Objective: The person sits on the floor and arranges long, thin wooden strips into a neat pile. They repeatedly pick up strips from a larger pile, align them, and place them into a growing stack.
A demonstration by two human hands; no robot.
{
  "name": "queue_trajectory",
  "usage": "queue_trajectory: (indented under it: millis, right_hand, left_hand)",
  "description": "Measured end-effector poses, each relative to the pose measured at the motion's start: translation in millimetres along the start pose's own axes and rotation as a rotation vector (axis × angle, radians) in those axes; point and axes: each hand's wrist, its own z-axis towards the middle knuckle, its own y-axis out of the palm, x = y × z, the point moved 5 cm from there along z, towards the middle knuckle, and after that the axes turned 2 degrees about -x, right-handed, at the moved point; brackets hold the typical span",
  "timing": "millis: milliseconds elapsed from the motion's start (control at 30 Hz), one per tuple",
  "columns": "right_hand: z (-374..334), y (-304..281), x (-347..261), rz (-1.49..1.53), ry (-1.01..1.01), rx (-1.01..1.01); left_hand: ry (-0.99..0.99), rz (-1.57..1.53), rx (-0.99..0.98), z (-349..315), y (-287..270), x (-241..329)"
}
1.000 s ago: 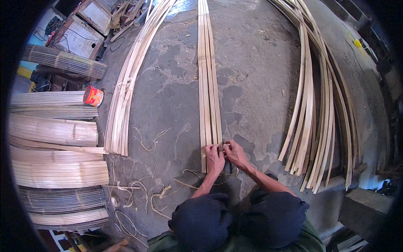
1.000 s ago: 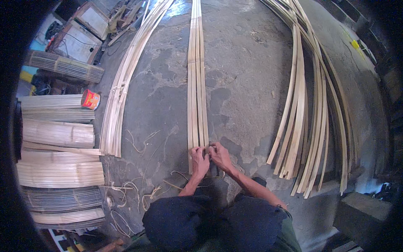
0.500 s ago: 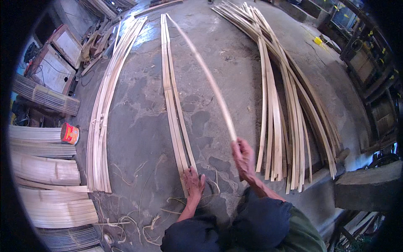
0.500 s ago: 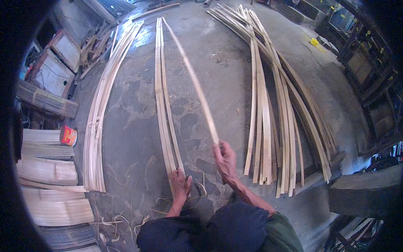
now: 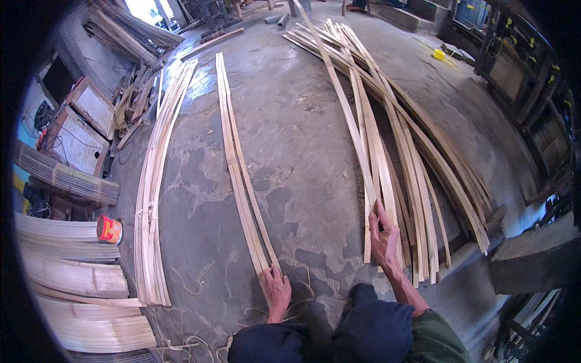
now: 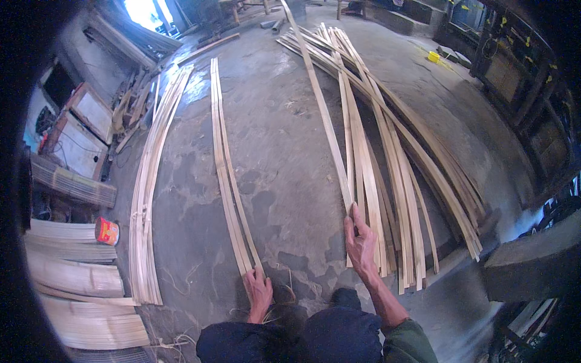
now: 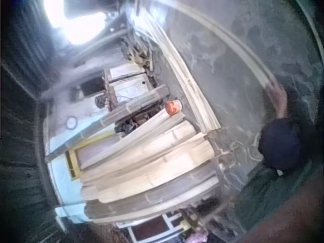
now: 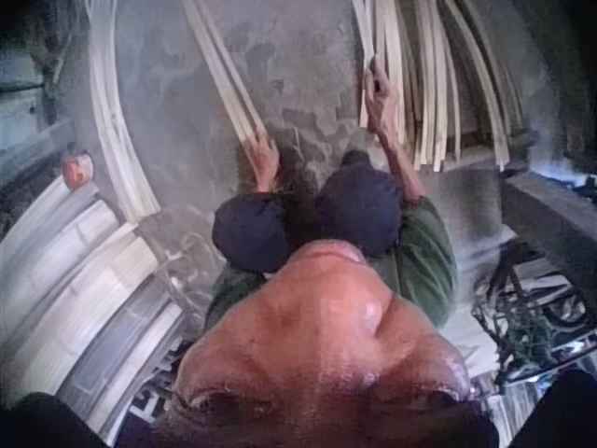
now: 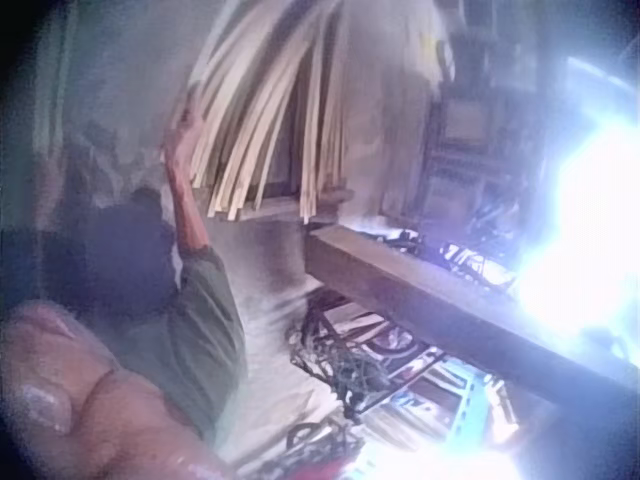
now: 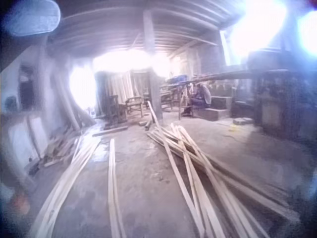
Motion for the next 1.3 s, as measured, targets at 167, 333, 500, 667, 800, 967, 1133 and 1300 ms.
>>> queue_trajectory:
  millis: [167,333,500,667,800,967,1133,1300]
  right_hand:
    - [12.1,-5.9,16.3,-0.116,0.112,-0.002]
    - [17.1,-11.1,60.2,-0.091,0.042,0.142]
    - [13.6,-17.8,77.3,-0.059,0.163,0.081]
    - [7.6,-30.3,100.6,-0.030,0.110,0.139]
    - [-4.7,-31.9,83.8,-0.003,0.058,0.152]
    - [-4.2,-29.1,88.6,-0.039,0.249,0.045]
    - [-1.2,-31.6,119.7,-0.139,0.196,0.080]
    - [-13.7,2.8,81.4,-0.595,-0.218,0.071]
  left_hand:
    - [-0.029,-0.013,-0.019,-0.9,5.9,-5.5]
    - [-0.035,-0.023,-0.018,-0.2,13.3,-5.4]
    - [-0.036,-0.039,-0.008,-0.4,9.7,-7.3]
    - [-0.050,-0.052,-0.004,-0.3,9.9,-7.5]
    - [-0.064,-0.058,-0.017,0.8,5.6,-10.2]
    - [-0.088,-0.072,0.005,-1.2,7.4,-13.5]
    - [-0.117,-0.069,0.000,3.1,22.1,-13.9]
    - [-0.221,-0.492,-0.002,-1.4,29.8,-24.9]
